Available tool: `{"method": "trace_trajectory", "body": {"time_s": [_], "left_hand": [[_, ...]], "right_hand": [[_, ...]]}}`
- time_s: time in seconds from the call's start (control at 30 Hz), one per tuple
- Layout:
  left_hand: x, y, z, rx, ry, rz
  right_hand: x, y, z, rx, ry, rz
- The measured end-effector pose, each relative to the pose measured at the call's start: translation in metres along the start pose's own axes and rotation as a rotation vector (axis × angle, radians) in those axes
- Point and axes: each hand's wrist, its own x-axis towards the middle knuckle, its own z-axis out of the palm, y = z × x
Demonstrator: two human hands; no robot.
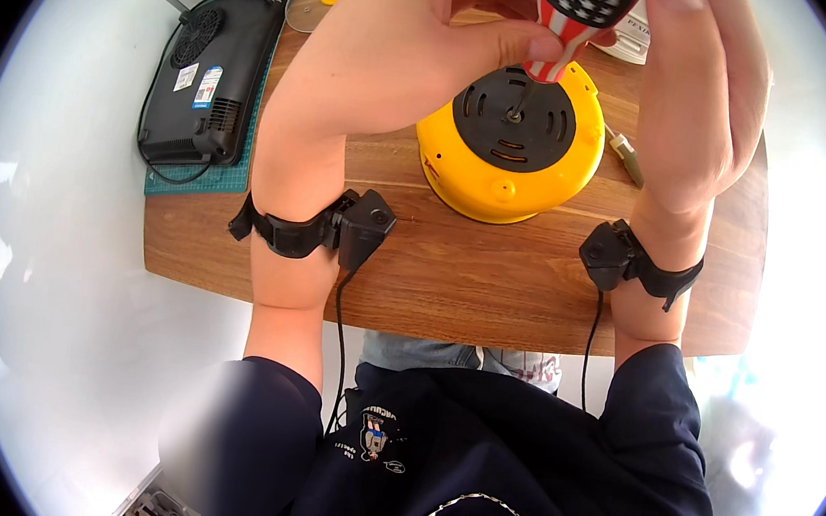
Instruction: The person repairs a yellow electric kettle by connecting internal wires, securing them with a screwdriver, and reassembling the base and lid. They use a screwdriver to tighten screws and attach the black base plate before placing the glass lid on top.
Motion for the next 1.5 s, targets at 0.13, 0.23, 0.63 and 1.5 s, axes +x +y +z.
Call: {"method": "trace_trajectory", "body": {"time_s": [0.13, 0.23, 0.63, 1.5], "left_hand": [[-0.006, -0.018, -0.007, 0.126, -0.005, 0.067], [0.0, -0.001, -0.003, 0.31, 0.012, -0.005], [-0.001, -0.004, -0.002, 0.329, 0.013, 0.061], [0.001, -0.025, -0.011, 0.243, -0.029, 0.115]], "right_hand": [[0.003, -0.005, 0.01, 0.008, -0.024, 0.058], [0.008, -0.023, -0.001, -0.005, -0.078, 0.18], [-0.003, -0.005, -0.008, 0.21, -0.063, 0.242], [0.012, -0.038, 0.008, -0.05, 0.02, 0.43]]}}
